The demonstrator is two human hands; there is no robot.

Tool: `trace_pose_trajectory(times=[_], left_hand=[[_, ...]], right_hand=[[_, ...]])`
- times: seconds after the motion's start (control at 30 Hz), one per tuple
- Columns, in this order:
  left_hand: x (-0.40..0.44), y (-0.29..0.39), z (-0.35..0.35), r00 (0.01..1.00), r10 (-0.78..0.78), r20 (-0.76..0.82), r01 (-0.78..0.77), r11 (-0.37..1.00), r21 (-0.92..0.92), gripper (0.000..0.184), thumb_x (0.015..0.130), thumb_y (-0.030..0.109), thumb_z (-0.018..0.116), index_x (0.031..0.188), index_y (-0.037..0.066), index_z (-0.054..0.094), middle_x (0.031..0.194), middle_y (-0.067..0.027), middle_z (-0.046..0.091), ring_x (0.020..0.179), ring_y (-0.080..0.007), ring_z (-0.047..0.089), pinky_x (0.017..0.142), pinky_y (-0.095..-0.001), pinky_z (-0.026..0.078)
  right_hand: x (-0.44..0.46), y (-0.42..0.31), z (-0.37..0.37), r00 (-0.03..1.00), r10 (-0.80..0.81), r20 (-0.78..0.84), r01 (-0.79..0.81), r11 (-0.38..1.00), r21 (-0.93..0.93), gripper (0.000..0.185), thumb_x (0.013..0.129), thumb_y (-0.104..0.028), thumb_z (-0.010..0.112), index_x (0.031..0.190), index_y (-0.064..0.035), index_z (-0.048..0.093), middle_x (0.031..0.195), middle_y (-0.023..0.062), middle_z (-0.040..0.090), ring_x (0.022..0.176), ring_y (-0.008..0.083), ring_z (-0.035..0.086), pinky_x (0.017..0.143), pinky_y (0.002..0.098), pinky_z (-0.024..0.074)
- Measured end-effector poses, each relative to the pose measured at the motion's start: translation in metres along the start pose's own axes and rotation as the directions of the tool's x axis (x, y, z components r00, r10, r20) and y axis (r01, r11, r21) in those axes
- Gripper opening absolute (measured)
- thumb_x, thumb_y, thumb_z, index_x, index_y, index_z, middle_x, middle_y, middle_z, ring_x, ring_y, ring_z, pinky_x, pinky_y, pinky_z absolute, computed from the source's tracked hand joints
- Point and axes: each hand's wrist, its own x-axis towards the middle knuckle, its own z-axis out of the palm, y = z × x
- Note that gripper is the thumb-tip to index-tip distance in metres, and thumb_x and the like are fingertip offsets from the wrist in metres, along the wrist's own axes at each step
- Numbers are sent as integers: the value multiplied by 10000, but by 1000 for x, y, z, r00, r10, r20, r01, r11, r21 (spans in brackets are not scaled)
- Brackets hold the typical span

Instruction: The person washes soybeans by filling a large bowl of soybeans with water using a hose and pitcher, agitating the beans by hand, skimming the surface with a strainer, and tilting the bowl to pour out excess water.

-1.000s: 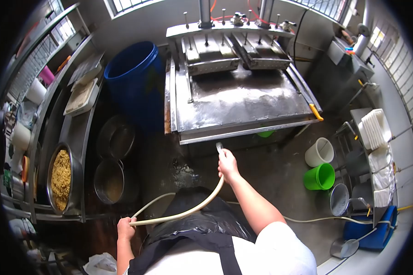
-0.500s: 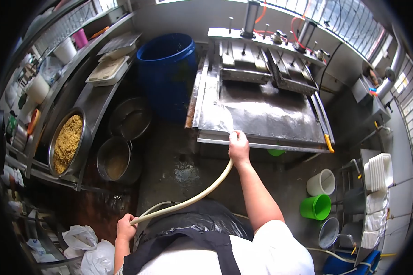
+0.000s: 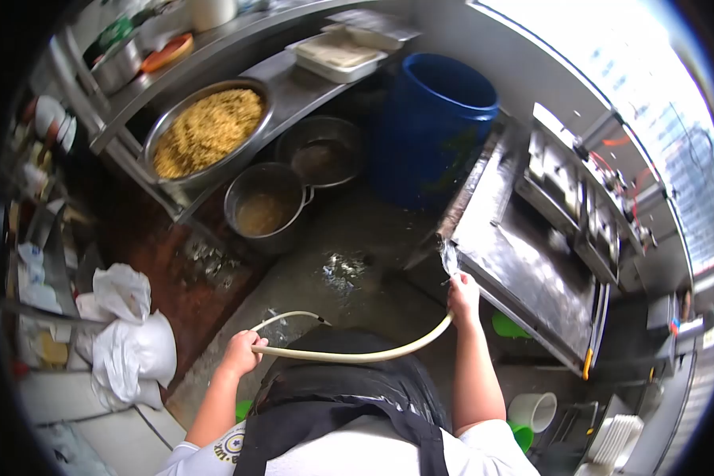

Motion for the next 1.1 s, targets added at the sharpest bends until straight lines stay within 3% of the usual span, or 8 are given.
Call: trace_pose_trajectory(times=[0.17, 0.27, 0.37, 0.43, 0.47, 0.53, 0.73, 1.1], left_hand=[[-24, -68, -7, 995, -38, -91, 32, 998, -62, 306, 933, 227, 754, 735, 31, 626, 778, -231, 664, 794, -463, 661, 717, -547, 530], [-45, -68, -43, 981, -125, -150, 120, 992, -43, 300, 946, 211, 737, 741, 27, 620, 776, -236, 658, 787, -483, 642, 713, -555, 516], [-70, -82, -60, 962, -171, -211, 170, 985, -21, 333, 947, 221, 739, 727, 18, 591, 775, -240, 653, 778, -490, 629, 702, -567, 499], [-86, -82, -60, 953, -184, -241, 190, 982, 0, 354, 949, 227, 739, 721, 13, 574, 773, -243, 649, 773, -493, 623, 696, -574, 489], [-92, -78, -59, 931, -253, -263, 262, 965, 0, 369, 950, 232, 740, 715, 11, 561, 769, -244, 644, 773, -494, 621, 693, -578, 483], [-102, -72, -47, 883, -378, -277, 387, 922, -25, 393, 958, 263, 734, 714, 12, 557, 762, -245, 636, 788, -495, 622, 704, -584, 480], [-86, -26, -2, 882, -405, -241, 411, 911, -29, 425, 944, 340, 749, 714, 22, 585, 792, -242, 658, 801, -493, 641, 726, -589, 496], [43, 68, -3, 881, -424, -208, 443, 895, 51, 408, 952, 311, 749, 726, 8, 598, 785, -245, 657, 767, -490, 637, 700, -568, 501]], right_hand=[[-7, -4, 97, 959, 127, 255, -83, 981, -176, 149, 993, -228, 637, 1117, -145, 645, 698, -21, 538, 479, 107, 483, 409, 311, 407], [-27, -29, 158, 894, 247, 374, -160, 956, -247, 151, 1000, -202, 643, 1134, -131, 645, 714, -22, 551, 507, 104, 489, 437, 315, 421], [-32, -43, 202, 855, 229, 464, -92, 950, -298, 123, 1005, -210, 644, 1092, -122, 634, 696, -20, 539, 495, 106, 487, 427, 312, 415], [-21, -45, 221, 864, 161, 477, -47, 969, -242, 113, 1006, -210, 637, 1076, -122, 633, 692, -17, 541, 491, 108, 490, 423, 313, 415], [-16, -49, 228, 894, 126, 431, -53, 983, -177, 131, 985, -145, 615, 1081, -61, 649, 668, 8, 545, 491, 133, 501, 428, 323, 433], [6, -50, 235, 944, 71, 321, -42, 994, -97, 140, 996, -161, 605, 1087, -64, 651, 671, -4, 539, 496, 123, 499, 441, 315, 437], [93, -44, 223, 989, -65, 133, 78, 992, -100, 143, 1016, -189, 595, 1108, -89, 635, 658, -29, 508, 467, 120, 471, 419, 303, 410], [235, -50, 204, 968, 46, 248, -27, 997, -79, 106, 964, -137, 607, 1047, -92, 654, 672, -13, 541, 495, 125, 504, 439, 305, 441]])
